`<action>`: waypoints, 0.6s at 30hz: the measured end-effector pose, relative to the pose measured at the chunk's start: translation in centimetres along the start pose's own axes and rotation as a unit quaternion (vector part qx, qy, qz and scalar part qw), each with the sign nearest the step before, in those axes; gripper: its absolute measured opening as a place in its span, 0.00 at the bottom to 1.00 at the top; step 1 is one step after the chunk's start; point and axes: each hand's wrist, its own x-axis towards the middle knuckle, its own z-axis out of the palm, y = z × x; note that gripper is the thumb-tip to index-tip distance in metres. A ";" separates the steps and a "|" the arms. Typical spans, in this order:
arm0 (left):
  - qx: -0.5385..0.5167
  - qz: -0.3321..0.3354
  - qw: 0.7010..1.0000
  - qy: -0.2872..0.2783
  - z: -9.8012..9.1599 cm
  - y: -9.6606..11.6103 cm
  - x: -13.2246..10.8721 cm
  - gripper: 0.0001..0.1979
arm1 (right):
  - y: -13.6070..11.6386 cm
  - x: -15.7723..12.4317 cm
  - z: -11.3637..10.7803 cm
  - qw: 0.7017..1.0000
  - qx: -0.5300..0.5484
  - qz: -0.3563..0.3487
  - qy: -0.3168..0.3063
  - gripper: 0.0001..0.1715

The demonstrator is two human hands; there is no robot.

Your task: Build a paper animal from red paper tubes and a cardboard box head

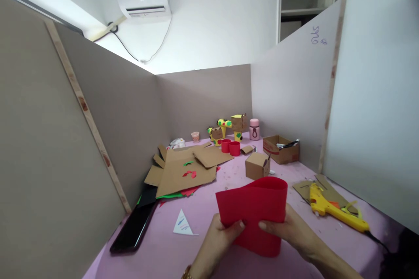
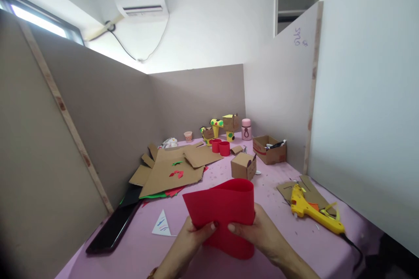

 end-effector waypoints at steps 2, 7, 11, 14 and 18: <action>0.002 0.007 1.000 -0.003 0.1 0.2 -0.1 0.20 | 0.2 -0.1 0.0 1.000 -0.007 0.001 0.014 0.20; 0.007 0.004 1.000 -0.018 0.4 0.5 -0.3 0.20 | 0.4 -0.1 0.0 0.999 -0.028 0.015 0.043 0.20; 0.004 0.007 1.000 -0.018 0.4 0.7 -0.3 0.20 | 0.2 -0.1 -0.1 0.999 -0.031 0.019 0.032 0.20; 0.008 0.011 1.000 -0.011 0.4 0.7 -0.3 0.19 | 0.1 -0.1 -0.1 0.999 -0.039 0.010 0.029 0.20; 0.009 0.005 1.000 -0.017 0.3 0.5 -0.4 0.19 | 0.2 -0.2 0.0 0.999 -0.021 0.010 0.028 0.23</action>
